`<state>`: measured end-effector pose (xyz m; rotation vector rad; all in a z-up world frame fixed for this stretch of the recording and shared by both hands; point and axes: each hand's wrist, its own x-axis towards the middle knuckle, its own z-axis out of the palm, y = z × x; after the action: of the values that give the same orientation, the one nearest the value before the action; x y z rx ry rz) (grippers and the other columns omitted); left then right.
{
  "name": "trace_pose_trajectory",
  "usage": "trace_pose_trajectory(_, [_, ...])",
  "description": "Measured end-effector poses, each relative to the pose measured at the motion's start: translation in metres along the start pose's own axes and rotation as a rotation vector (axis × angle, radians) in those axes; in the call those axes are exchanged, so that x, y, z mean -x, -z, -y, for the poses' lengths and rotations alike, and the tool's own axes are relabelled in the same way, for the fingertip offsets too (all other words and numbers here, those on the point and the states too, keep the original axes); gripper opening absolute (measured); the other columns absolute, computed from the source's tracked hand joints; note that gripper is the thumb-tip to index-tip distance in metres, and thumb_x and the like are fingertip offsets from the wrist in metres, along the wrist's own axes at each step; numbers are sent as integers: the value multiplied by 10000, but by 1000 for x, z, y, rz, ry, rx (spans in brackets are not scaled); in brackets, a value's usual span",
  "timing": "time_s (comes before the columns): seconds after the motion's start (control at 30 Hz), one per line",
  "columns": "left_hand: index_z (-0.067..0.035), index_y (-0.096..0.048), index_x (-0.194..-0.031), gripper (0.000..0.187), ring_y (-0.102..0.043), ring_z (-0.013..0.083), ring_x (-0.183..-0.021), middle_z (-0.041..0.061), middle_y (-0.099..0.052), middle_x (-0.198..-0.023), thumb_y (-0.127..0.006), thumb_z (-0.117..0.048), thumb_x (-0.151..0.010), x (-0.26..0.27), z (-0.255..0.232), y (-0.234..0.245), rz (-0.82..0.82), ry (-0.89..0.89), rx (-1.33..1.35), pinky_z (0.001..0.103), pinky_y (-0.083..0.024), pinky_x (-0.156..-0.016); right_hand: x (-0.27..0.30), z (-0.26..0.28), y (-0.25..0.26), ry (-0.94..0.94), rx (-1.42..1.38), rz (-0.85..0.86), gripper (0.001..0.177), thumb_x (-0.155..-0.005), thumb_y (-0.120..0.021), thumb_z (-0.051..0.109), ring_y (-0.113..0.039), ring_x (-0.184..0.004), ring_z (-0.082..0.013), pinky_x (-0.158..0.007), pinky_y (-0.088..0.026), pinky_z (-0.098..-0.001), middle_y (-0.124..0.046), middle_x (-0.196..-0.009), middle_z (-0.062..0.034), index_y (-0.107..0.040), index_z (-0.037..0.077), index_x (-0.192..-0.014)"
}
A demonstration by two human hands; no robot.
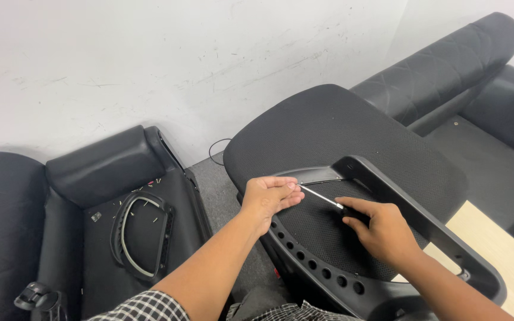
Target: The person uses a screwdriver to fasten screws into a black plastic frame attached to a chair seat. They repeatedly insert and tighten screws along the frame's edge, holding the frame with one hand and turning the screwdriver with the other.
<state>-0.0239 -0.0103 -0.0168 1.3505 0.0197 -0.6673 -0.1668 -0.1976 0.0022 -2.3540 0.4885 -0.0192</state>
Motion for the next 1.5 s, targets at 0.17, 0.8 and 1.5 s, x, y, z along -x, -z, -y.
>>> trace_pose_trajectory(0.17, [131, -692, -1118, 252, -770, 264, -830, 225, -750, -966, -676, -3, -905, -4, 9, -1, -14, -44, 16, 321, -665, -769, -2, -4, 6, 25, -13, -4, 377, -851, -780, 192, -780, -805, -198, -800, -583, -325, -817, -965, -79, -743, 222, -1225])
trace_pose_trajectory(0.8, [152, -662, -1137, 282, -776, 307, -949, 268, -744, -1044, -681, 37, -880, 5, 8, 14, 15, -42, 91, 316, -661, -867, -4, 4, 4, 154, -22, 4, 404, -803, -764, 128, -782, -887, -219, -821, -586, -327, -802, -1055, -75, -751, 193, -1201])
trace_pose_trajectory(1.5, [91, -734, -1044, 191, -777, 214, -750, 183, -768, -912, -691, 21, -871, 15, 9, 33, 91, -117, -288, 284, -654, -704, 6, 8, 10, 85, 64, 274, 484, -881, -732, 235, -771, -745, -205, -783, -579, -328, -803, -864, -95, -672, 240, -1361])
